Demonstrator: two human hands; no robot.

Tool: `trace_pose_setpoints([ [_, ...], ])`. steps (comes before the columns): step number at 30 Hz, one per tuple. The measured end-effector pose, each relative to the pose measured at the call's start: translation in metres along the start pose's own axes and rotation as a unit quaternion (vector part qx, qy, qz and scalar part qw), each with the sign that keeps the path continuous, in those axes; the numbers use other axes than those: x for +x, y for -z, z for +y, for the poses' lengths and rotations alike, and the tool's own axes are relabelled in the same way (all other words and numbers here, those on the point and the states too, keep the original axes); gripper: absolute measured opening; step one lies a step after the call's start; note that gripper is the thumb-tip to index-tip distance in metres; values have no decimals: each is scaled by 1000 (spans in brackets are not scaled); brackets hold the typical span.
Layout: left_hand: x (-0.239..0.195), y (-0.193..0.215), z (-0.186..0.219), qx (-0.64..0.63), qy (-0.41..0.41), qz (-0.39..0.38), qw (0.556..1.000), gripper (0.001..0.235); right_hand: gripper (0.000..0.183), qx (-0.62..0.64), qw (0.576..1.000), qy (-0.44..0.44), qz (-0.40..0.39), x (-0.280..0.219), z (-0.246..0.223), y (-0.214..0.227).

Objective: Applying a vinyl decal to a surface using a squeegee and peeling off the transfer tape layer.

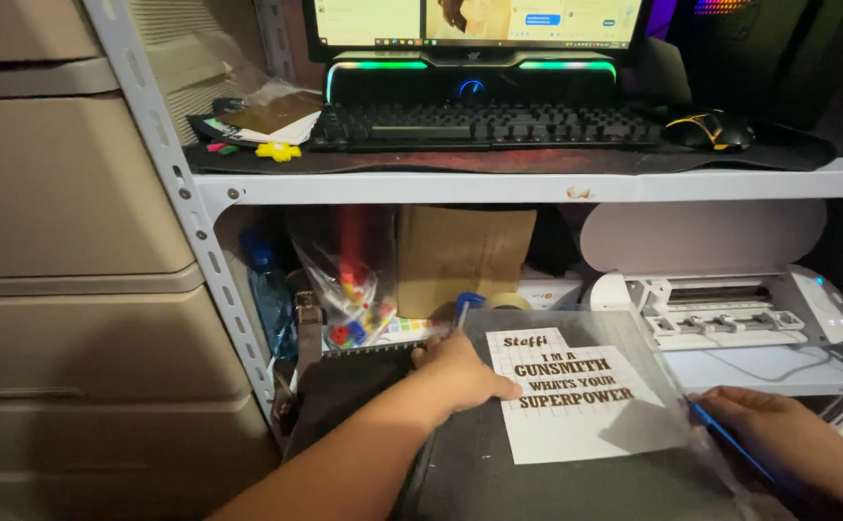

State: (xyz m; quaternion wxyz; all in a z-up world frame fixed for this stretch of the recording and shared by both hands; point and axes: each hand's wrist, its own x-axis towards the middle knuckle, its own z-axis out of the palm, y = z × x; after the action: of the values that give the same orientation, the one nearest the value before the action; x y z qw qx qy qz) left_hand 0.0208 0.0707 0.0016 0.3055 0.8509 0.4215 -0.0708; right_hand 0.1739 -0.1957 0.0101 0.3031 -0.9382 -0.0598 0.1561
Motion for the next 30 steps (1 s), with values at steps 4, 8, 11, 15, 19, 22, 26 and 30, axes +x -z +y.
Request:
trace_pose_setpoints([
  [4, -31, 18, -9, -156, -29, -19, 987, 95, 41, 131, 989, 31, -56, -7, -5, -3],
  [8, -20, 19, -19, -236, 1, -12, 972, 109, 26, 125, 967, 190, -116, 31, 9, 12],
  [11, -17, 29, -20, -430, -34, -71, 899, 80, 21, 183, 950, 203, -152, 7, 6, 38],
  [15, -48, 53, -9, -545, -178, -99, 814, 34, 26, 357, 889, 227, -175, 53, 60, 46],
  [19, -103, 100, 15, -522, -225, -39, 822, 40, 24, 386, 894, 209, -85, 67, 67, 57],
  [22, -131, 140, 29, -505, -314, 5, 804, 38, 25, 300, 910, 281, -50, 95, 55, 79],
  [26, -161, 178, 39, -480, -310, 78, 817, 47, 34, 304, 907, 285, -64, 26, -11, 96],
  [30, -175, 189, 41, -492, -295, 110, 812, 41, 43, 296, 911, 277, -80, 36, -36, 105],
])
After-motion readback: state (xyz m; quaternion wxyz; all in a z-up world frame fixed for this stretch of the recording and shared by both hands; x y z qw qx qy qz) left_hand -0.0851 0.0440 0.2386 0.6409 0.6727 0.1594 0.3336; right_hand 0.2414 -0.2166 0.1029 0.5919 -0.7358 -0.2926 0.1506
